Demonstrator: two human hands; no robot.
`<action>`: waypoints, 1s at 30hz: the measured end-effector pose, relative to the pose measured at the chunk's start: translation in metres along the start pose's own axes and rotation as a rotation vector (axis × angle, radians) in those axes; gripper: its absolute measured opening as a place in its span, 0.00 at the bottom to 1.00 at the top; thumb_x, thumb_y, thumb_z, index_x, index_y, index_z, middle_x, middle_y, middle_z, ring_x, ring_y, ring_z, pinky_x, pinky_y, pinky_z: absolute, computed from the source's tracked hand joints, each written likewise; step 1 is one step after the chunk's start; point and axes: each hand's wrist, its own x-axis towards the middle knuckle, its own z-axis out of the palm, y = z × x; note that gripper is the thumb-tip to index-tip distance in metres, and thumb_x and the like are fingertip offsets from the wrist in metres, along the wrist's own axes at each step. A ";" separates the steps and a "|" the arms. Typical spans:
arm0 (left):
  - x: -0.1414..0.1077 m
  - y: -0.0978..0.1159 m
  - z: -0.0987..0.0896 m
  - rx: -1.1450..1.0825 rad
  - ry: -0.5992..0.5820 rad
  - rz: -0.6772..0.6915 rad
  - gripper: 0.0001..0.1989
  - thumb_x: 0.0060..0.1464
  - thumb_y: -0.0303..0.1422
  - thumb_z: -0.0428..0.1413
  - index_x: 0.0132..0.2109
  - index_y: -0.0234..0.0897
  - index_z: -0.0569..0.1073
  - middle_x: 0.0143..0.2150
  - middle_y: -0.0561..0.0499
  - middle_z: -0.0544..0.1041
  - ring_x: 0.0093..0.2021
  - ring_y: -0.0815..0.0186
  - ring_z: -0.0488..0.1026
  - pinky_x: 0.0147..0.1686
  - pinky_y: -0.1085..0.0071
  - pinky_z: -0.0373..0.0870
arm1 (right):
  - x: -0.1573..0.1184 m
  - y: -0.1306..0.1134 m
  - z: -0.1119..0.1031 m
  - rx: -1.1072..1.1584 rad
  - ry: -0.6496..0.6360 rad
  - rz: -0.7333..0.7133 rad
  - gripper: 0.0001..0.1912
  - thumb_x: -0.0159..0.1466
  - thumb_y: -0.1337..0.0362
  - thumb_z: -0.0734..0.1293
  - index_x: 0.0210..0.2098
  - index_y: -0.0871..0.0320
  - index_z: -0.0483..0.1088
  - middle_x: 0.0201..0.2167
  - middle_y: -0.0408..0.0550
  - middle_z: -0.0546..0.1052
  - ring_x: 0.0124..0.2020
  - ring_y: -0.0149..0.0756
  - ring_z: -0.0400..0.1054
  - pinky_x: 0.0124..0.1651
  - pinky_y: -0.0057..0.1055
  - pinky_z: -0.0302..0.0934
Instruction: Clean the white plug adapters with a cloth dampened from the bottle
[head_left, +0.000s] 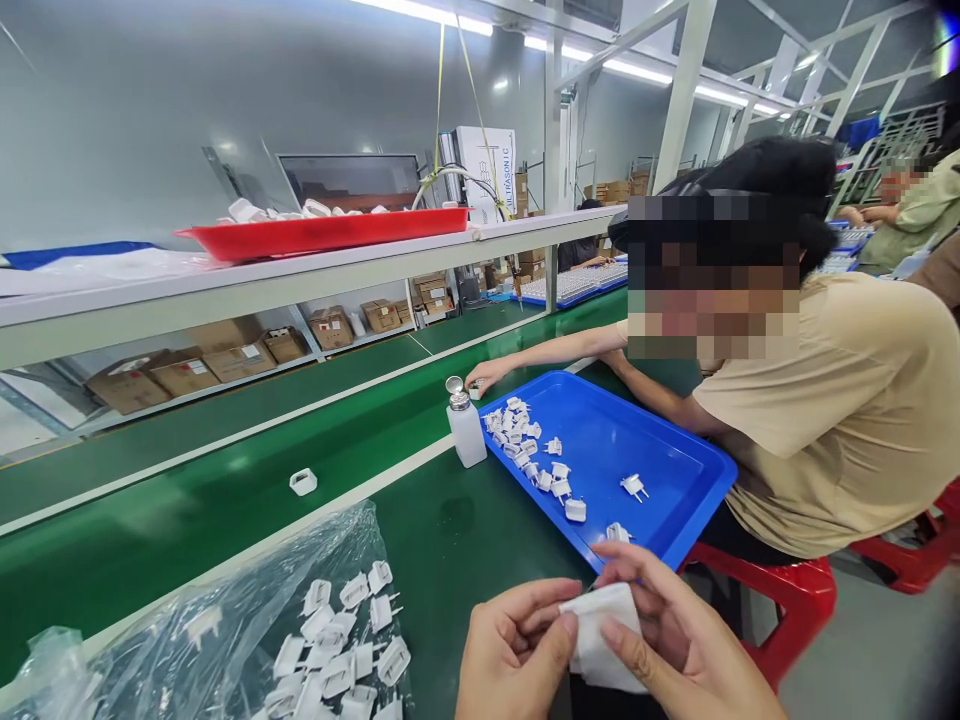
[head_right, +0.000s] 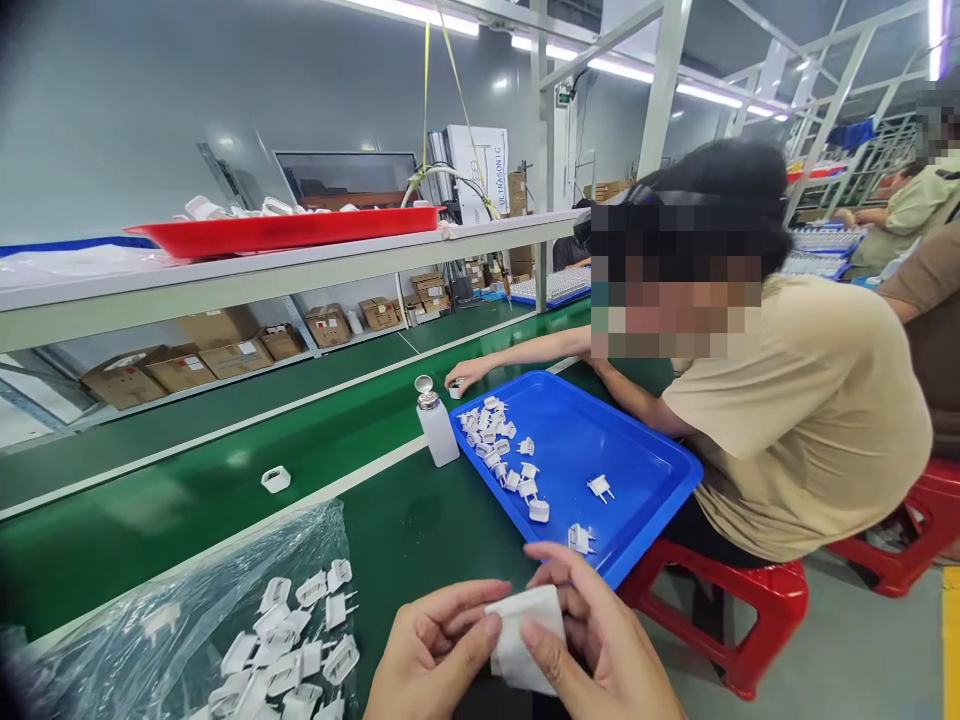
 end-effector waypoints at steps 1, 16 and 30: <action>0.001 -0.002 -0.001 -0.026 0.027 0.004 0.27 0.43 0.49 0.74 0.44 0.32 0.85 0.36 0.38 0.87 0.34 0.60 0.83 0.34 0.72 0.76 | 0.000 0.005 0.002 0.057 0.040 0.032 0.29 0.60 0.45 0.75 0.56 0.49 0.73 0.45 0.49 0.79 0.44 0.43 0.76 0.47 0.35 0.71; 0.017 0.014 -0.015 0.011 0.076 0.086 0.22 0.46 0.42 0.73 0.41 0.30 0.81 0.30 0.43 0.84 0.32 0.64 0.79 0.35 0.72 0.74 | 0.026 0.023 0.040 0.567 0.096 0.153 0.17 0.54 0.50 0.81 0.38 0.53 0.82 0.38 0.47 0.83 0.43 0.44 0.77 0.40 0.31 0.71; 0.208 0.033 -0.051 0.875 0.816 0.352 0.24 0.64 0.38 0.61 0.64 0.39 0.69 0.68 0.41 0.68 0.64 0.47 0.68 0.60 0.42 0.69 | 0.083 0.011 0.037 -0.127 0.478 -0.087 0.31 0.53 0.37 0.72 0.40 0.57 0.81 0.33 0.54 0.85 0.43 0.60 0.77 0.40 0.39 0.66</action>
